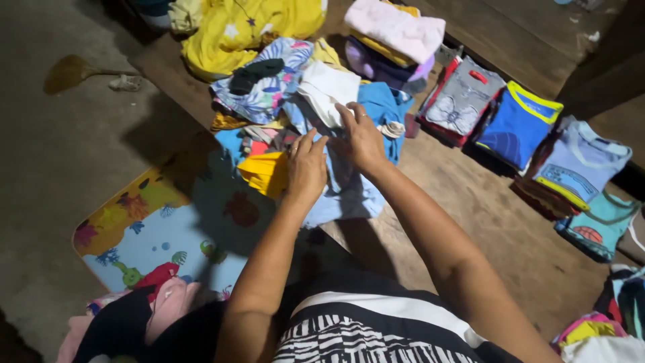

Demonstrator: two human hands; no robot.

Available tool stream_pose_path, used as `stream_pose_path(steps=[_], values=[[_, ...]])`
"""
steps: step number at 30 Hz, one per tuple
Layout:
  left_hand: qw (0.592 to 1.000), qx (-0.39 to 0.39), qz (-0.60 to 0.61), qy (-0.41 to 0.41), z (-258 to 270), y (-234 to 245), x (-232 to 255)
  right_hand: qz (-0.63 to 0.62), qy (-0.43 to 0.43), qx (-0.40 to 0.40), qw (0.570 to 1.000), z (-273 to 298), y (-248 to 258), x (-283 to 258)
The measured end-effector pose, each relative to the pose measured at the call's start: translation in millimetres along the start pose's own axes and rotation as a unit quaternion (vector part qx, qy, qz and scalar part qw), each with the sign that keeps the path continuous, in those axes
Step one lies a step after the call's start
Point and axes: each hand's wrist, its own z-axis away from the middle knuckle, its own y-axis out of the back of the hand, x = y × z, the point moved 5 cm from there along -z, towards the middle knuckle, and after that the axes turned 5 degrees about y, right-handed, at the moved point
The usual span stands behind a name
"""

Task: Folding various pieces of children's clothing on a wooden surface.

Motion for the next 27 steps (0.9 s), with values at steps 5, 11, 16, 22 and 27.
stream_pose_path(steps=[5,11,16,22,27], values=[[1.0,-0.006,0.026,0.0,-21.4,15.3,-13.9,0.061,-0.023,0.024,0.998,-24.1,-41.6,25.8],[0.993,0.011,0.114,0.009,-44.7,19.9,-8.6,-0.085,-0.095,0.076,0.989,-21.9,-49.2,93.8],[0.952,-0.01,0.306,-0.017,-67.3,17.5,50.6,-0.117,-0.065,0.065,0.989,4.3,57.3,35.9],[0.913,-0.141,0.359,-0.133,-62.8,-49.5,124.1,-0.344,-0.122,0.231,0.902,95.9,132.6,78.1],[0.92,-0.2,0.322,-0.1,-61.2,-111.0,166.8,-0.237,-0.274,0.333,0.871,202.5,201.9,122.0]])
